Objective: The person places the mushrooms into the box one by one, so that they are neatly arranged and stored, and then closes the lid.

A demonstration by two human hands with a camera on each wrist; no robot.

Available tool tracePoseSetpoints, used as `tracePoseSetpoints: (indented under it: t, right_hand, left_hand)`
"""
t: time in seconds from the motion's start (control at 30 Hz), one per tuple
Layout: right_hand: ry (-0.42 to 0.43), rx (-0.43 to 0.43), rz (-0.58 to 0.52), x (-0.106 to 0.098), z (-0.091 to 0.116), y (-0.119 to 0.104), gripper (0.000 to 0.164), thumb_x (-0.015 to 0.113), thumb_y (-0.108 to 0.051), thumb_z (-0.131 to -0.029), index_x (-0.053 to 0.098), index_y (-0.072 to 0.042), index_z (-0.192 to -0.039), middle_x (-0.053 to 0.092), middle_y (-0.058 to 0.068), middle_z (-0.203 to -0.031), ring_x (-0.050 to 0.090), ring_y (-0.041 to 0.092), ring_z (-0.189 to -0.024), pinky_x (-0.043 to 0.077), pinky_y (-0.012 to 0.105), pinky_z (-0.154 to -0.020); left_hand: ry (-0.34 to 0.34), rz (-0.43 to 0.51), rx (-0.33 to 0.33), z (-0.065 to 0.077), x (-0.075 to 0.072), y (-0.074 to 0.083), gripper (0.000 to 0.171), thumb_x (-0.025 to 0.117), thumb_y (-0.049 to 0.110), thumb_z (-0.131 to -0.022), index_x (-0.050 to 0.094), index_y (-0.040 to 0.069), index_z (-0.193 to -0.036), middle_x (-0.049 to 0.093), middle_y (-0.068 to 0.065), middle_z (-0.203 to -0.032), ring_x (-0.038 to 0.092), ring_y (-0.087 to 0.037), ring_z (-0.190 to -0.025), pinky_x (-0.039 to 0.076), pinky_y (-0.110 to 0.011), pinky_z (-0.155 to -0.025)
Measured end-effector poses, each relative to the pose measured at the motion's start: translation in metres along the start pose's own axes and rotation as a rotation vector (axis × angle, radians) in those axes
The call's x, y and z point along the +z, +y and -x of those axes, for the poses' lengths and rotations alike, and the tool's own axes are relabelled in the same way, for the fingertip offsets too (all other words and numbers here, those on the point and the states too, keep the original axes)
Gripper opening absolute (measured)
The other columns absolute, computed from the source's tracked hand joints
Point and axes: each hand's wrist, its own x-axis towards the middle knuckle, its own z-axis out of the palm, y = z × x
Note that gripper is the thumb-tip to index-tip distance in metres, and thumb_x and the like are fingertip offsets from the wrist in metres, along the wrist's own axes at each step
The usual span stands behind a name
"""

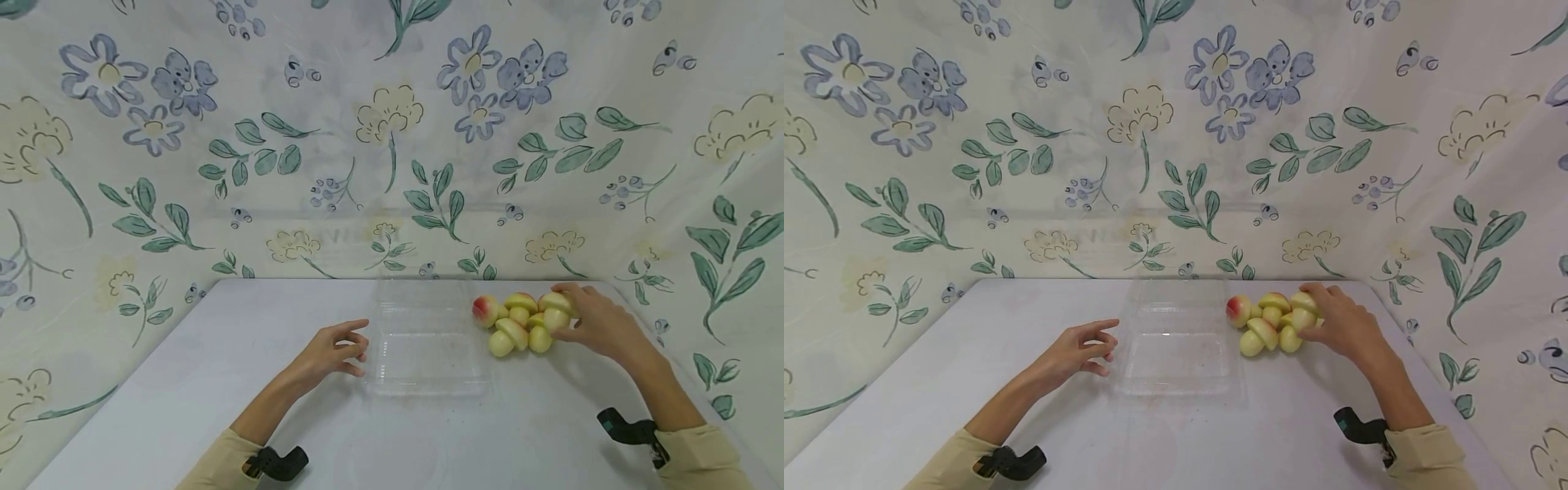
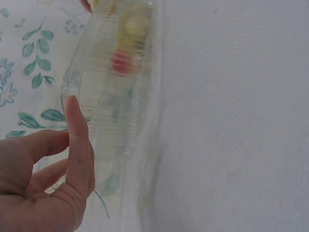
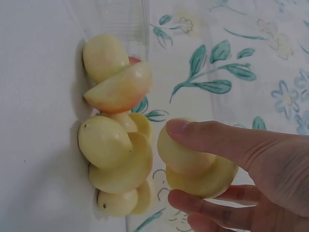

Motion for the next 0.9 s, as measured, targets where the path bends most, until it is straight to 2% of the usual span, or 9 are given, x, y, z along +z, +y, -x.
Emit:
tracePoseSetpoints:
  t: [0.23,0.5,0.77,0.9]
  right_hand:
    - [-0.002,-0.006,-0.019,0.001,0.001,-0.007,0.073,0.082,-0.032,-0.078,0.045,-0.012,-0.138,0.055,0.028,-0.123,0.061,0.036,-0.093,0.053,0.047,-0.067]
    - [-0.025,-0.031,-0.058,0.005,0.0,-0.018,0.074,0.083,-0.034,-0.076,0.046,-0.013,-0.137,0.059,0.019,-0.113,0.056,0.024,-0.084,0.046,0.032,-0.065]
    - [-0.023,-0.075,-0.092,0.011,-0.003,-0.027,0.071,0.084,-0.031,-0.076,0.049,-0.014,-0.135,0.06,0.017,-0.116,0.057,0.027,-0.093,0.052,0.039,-0.071]
    - [-0.032,-0.082,-0.095,0.011,-0.006,-0.032,0.071,0.084,-0.031,-0.077,0.049,-0.013,-0.136,0.06,0.016,-0.116,0.057,0.026,-0.091,0.049,0.033,-0.069]
  left_hand:
    - [0.007,-0.006,0.001,0.0,0.0,0.0,0.06,0.058,0.006,-0.097,0.032,-0.002,-0.15,0.052,-0.026,-0.119,0.062,-0.016,-0.086,0.064,-0.035,-0.072]
    - [0.007,-0.012,-0.008,-0.001,0.0,0.001,0.06,0.058,0.006,-0.097,0.033,-0.001,-0.151,0.054,-0.022,-0.115,0.061,-0.016,-0.086,0.064,-0.035,-0.072]
    - [0.006,-0.014,-0.009,-0.001,0.0,0.002,0.06,0.058,0.007,-0.097,0.032,0.0,-0.151,0.052,-0.026,-0.118,0.061,-0.017,-0.087,0.064,-0.034,-0.073]
    - [0.003,-0.013,-0.005,-0.001,0.0,0.002,0.06,0.057,0.006,-0.097,0.032,-0.001,-0.151,0.052,-0.027,-0.118,0.06,-0.017,-0.087,0.064,-0.034,-0.072]
